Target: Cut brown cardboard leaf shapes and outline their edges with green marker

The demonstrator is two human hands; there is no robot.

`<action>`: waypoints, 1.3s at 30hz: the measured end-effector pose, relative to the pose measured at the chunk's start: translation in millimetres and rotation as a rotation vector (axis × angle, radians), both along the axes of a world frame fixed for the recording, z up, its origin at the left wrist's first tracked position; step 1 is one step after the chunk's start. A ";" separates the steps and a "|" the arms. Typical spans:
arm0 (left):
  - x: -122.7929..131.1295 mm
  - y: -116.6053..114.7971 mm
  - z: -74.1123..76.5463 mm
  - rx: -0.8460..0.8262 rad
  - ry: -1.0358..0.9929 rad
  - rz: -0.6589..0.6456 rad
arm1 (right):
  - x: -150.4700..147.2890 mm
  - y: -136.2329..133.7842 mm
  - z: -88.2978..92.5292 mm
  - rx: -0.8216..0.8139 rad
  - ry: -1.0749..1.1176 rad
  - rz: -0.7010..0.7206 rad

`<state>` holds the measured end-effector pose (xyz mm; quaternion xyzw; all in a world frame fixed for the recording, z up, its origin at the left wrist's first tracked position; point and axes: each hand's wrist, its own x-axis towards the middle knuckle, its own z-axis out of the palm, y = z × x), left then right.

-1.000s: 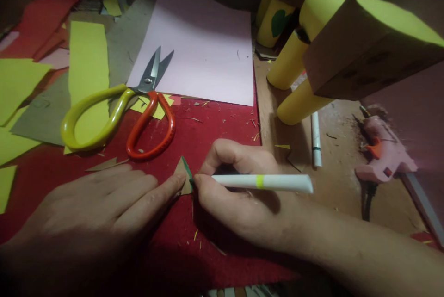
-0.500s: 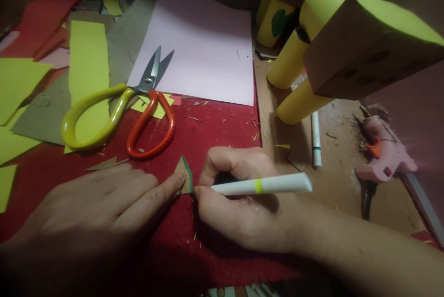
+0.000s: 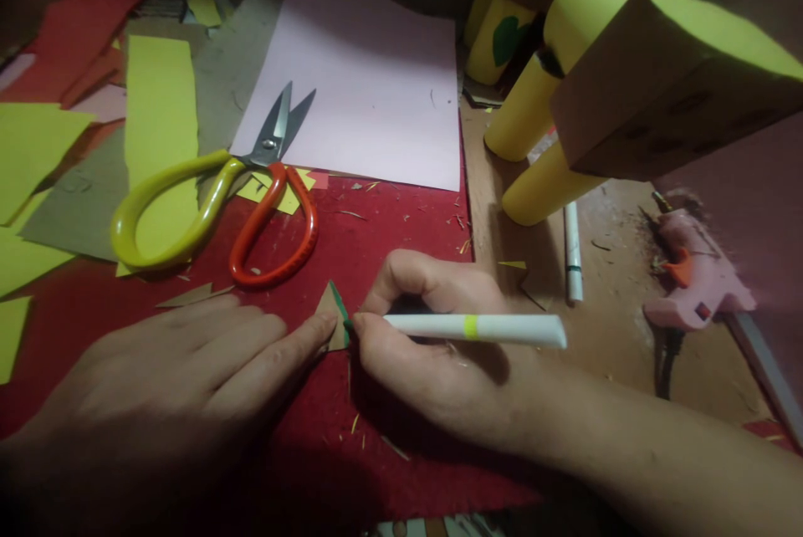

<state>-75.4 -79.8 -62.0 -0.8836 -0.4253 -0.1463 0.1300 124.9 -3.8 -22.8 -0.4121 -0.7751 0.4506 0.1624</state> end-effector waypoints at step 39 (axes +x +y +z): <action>0.1 0.1 2.1 -0.010 -0.004 -0.012 | 2.9 1.5 0.9 -0.011 -0.023 0.066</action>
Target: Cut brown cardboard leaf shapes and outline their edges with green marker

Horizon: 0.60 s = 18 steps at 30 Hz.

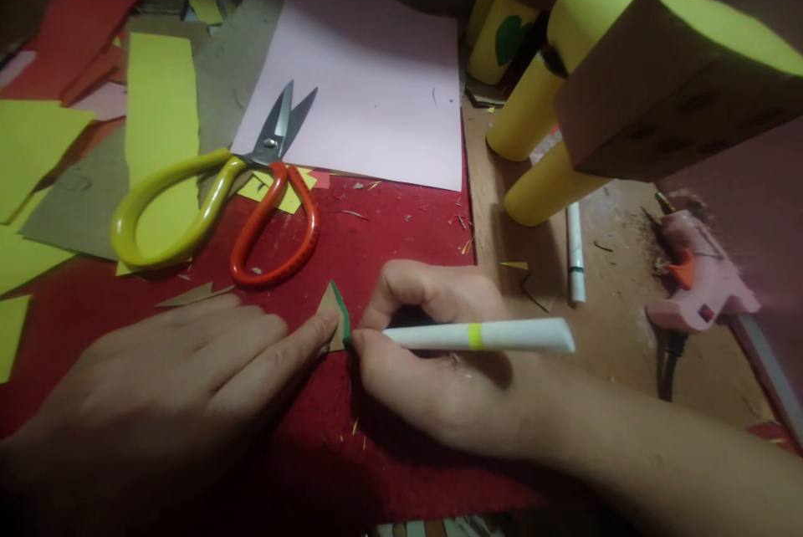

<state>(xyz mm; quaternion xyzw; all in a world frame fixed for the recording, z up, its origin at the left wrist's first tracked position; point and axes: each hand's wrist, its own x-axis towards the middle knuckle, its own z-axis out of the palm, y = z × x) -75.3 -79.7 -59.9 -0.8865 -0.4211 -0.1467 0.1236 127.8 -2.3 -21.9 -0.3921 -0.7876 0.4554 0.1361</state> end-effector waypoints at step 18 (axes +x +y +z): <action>1.7 1.1 -0.9 0.012 0.019 0.014 | -2.5 -3.8 -8.3 -0.025 0.120 -0.154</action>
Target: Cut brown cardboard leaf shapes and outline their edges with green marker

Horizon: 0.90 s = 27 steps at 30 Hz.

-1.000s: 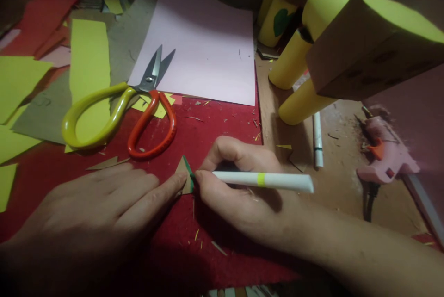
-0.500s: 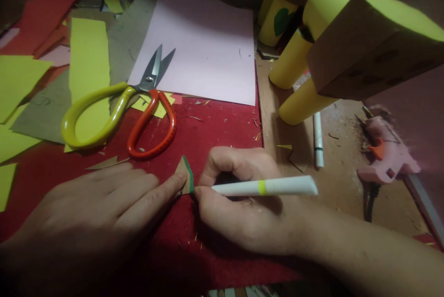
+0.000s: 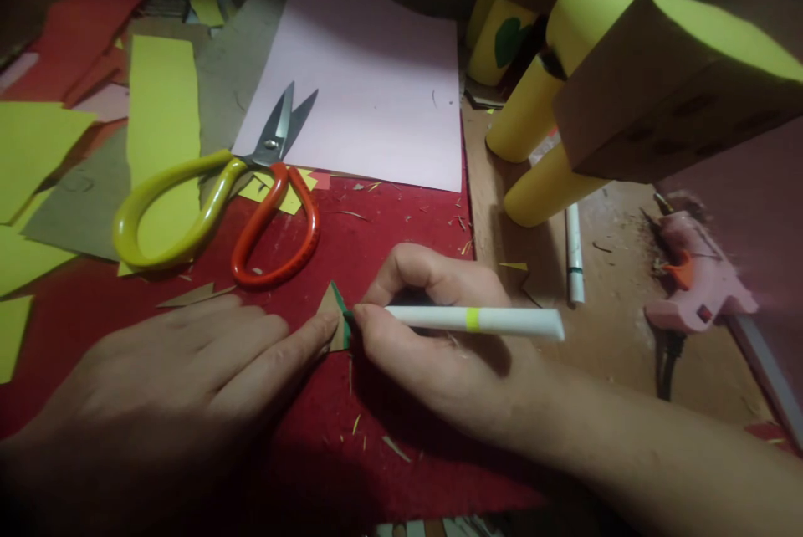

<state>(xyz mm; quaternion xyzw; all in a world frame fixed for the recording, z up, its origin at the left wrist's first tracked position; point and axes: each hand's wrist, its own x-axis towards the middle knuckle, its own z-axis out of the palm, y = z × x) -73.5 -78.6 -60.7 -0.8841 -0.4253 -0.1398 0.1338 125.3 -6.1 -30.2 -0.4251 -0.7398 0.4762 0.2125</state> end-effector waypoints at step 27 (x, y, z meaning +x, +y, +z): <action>-1.6 0.1 -0.4 0.014 -0.016 -0.002 | 0.9 2.1 3.2 0.013 -0.055 0.058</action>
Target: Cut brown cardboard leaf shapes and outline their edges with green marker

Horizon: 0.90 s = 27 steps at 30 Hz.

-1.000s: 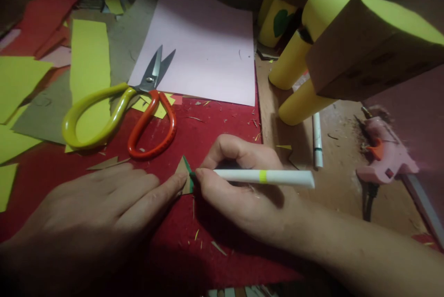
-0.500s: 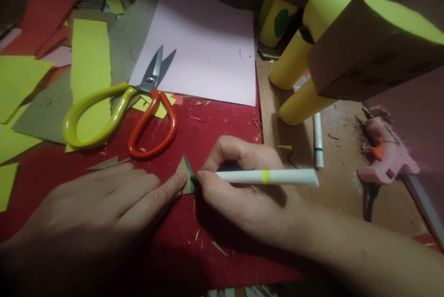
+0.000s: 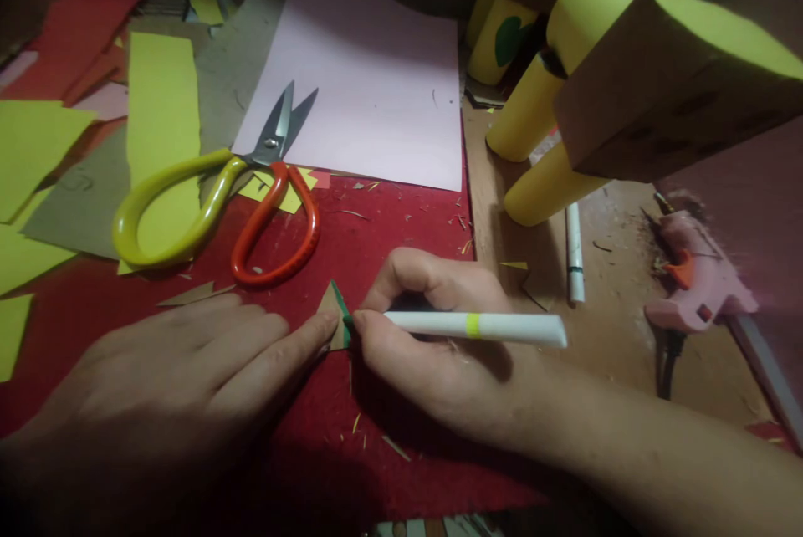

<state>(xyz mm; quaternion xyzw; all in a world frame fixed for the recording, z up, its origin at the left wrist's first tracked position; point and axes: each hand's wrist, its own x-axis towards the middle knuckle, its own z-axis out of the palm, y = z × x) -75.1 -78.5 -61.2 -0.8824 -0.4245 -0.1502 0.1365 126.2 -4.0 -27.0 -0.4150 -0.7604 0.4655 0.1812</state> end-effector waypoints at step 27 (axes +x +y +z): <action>-0.1 0.6 2.2 -0.008 0.007 -0.015 | -0.5 -0.5 -4.7 -0.023 0.095 -0.063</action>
